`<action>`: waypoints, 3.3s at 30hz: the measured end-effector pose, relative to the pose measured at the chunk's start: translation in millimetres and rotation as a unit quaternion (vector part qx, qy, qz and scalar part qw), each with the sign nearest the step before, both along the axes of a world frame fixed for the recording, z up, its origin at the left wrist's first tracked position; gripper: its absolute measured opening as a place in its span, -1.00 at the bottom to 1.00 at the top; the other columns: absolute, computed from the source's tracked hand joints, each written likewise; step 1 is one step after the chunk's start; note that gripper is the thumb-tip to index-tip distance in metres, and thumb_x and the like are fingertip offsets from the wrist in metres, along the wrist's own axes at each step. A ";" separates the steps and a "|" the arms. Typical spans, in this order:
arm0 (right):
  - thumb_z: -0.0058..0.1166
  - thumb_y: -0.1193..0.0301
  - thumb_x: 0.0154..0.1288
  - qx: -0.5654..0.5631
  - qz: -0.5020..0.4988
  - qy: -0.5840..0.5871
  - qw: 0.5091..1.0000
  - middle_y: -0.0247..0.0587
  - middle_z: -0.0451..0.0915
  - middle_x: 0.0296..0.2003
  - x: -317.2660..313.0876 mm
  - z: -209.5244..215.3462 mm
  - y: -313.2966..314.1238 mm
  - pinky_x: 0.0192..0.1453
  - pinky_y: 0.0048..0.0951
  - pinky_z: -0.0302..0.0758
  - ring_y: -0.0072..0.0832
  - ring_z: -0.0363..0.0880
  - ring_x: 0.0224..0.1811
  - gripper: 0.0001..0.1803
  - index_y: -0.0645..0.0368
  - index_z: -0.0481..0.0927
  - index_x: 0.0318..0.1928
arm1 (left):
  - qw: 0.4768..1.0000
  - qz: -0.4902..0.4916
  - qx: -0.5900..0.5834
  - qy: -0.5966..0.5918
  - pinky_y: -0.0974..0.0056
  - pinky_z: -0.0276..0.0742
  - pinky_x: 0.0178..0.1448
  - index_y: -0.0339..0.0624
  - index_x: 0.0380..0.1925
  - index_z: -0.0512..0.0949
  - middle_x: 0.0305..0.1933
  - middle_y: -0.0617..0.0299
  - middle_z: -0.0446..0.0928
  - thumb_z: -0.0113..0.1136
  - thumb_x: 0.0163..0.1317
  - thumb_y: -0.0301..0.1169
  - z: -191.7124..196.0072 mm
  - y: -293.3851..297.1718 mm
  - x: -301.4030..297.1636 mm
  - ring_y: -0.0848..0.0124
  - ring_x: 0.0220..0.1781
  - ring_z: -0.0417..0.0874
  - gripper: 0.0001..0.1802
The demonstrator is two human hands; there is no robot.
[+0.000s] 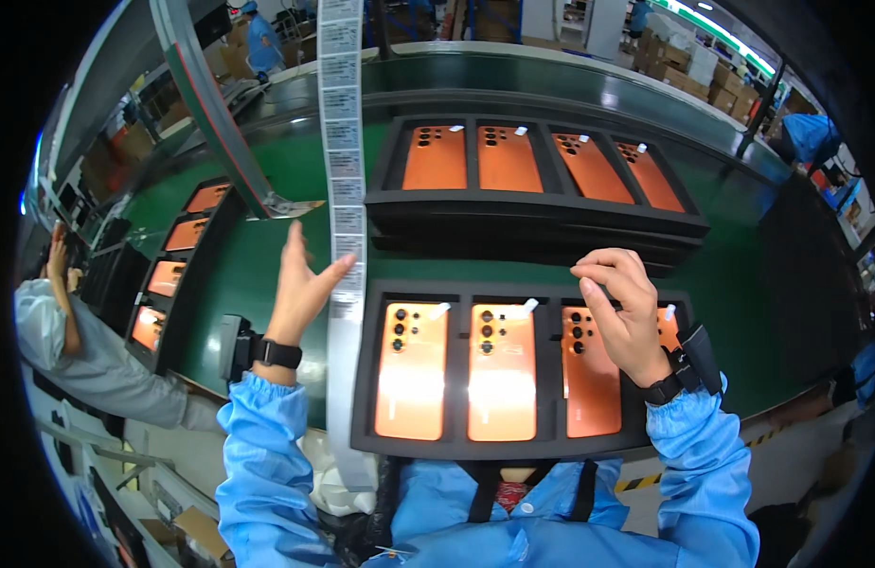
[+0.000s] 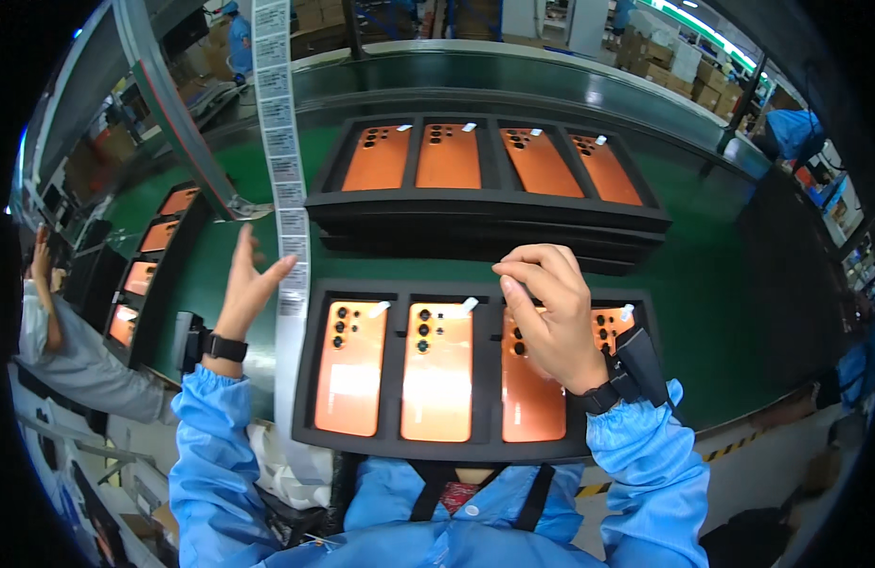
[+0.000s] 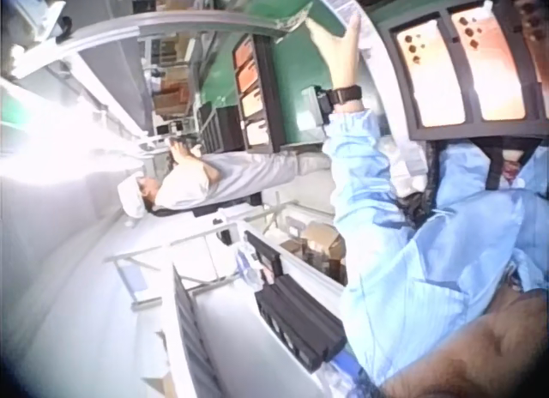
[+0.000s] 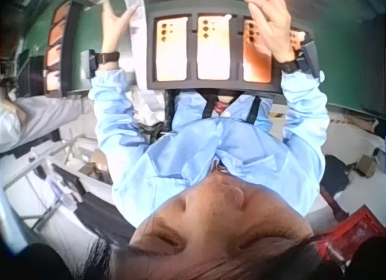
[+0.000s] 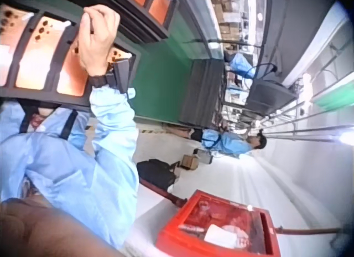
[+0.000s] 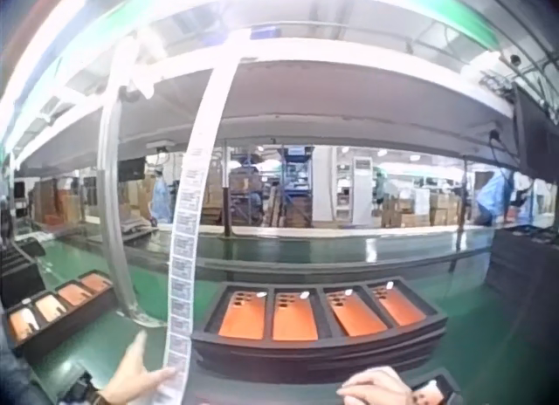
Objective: Applying product identification and serial number labels to the back of smartphones on an assembly line.
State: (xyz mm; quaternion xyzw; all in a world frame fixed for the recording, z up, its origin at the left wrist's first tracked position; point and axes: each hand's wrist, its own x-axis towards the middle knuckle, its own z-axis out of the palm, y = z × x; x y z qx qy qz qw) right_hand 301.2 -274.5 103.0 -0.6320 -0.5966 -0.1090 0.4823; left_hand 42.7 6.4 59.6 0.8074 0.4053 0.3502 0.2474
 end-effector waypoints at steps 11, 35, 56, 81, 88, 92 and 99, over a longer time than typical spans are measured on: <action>0.26 0.46 0.03 0.036 0.157 -0.003 0.987 -0.23 0.52 -0.25 -100.4 -34.1 97.7 -0.08 -0.28 0.42 -0.23 0.46 -0.16 -0.74 0.20 0.63 -0.20 | 0.856 -0.168 -0.459 -0.165 0.43 0.60 -0.26 -0.33 -0.27 0.58 -0.32 0.24 0.64 0.16 0.27 -0.47 8.0 -25.7 -32.9 0.52 -0.36 0.65 -0.87; 0.19 0.46 -0.22 0.196 0.187 -0.144 0.952 -0.38 0.59 -0.27 -151.1 -21.4 93.6 -0.21 -0.34 0.33 -0.41 0.49 -0.24 -0.71 0.15 0.66 -0.34 | 0.841 -0.089 -0.432 -0.315 0.39 0.57 -0.34 -0.42 -0.29 0.58 -0.33 0.13 0.64 -0.01 0.28 -0.42 47.0 -122.6 -61.2 0.46 -0.40 0.65 -0.75; 0.32 0.56 -0.13 0.067 -0.088 -0.161 0.981 -0.31 0.60 -0.42 57.7 10.3 -94.6 -0.13 -0.34 0.34 -0.33 0.50 -0.33 -0.78 0.19 0.65 -0.36 | 0.888 -0.358 0.268 0.110 -0.19 0.01 0.42 -0.11 -0.16 0.63 0.34 -0.10 0.22 0.21 0.03 -0.49 46.7 -194.3 159.0 -0.02 0.43 0.17 -0.69; 0.19 0.64 0.10 0.036 -0.059 0.117 0.991 -0.16 0.59 -0.41 95.4 -51.0 -86.2 -0.42 -0.48 0.44 -0.45 0.54 -0.47 -0.89 0.32 0.61 -0.31 | 0.683 -0.471 0.482 0.282 -0.11 0.19 0.39 -0.17 -0.41 0.63 -0.20 0.14 0.49 0.09 0.06 -0.37 26.9 -214.0 213.0 0.24 0.05 0.49 -0.82; 0.16 0.58 0.21 -0.152 0.117 0.329 0.925 -0.30 0.58 -0.40 76.1 -50.3 -85.0 -0.41 -0.68 0.37 -0.69 0.47 -0.46 -0.94 0.30 0.64 -0.29 | 0.683 -0.553 0.372 0.299 0.09 0.46 0.06 -0.20 -0.54 0.53 -0.44 0.17 0.41 0.12 -0.12 -0.36 63.2 -278.6 119.3 0.28 -0.31 0.51 -0.85; 0.15 0.55 0.23 -0.263 0.173 0.298 0.901 -0.27 0.60 -0.43 61.6 -52.7 -82.2 -0.38 -0.62 0.48 -0.63 0.60 -0.44 -0.91 0.35 0.58 -0.30 | 0.718 -0.598 0.300 0.191 0.16 0.41 0.01 -0.27 -0.51 0.51 -0.46 0.14 0.40 0.08 -0.10 -0.35 68.3 -295.5 107.5 0.28 -0.30 0.48 -0.79; 0.15 0.49 0.30 0.023 0.052 0.489 0.870 -0.42 0.54 -0.54 82.4 -68.3 -77.3 -0.50 -0.74 0.33 -0.80 0.41 -0.56 -0.89 0.29 0.60 -0.24 | 0.824 -0.451 0.286 0.189 0.13 0.40 -0.03 -0.24 -0.36 0.53 -0.23 0.12 0.46 0.14 -0.12 -0.42 27.9 -244.8 144.9 0.23 -0.18 0.52 -0.75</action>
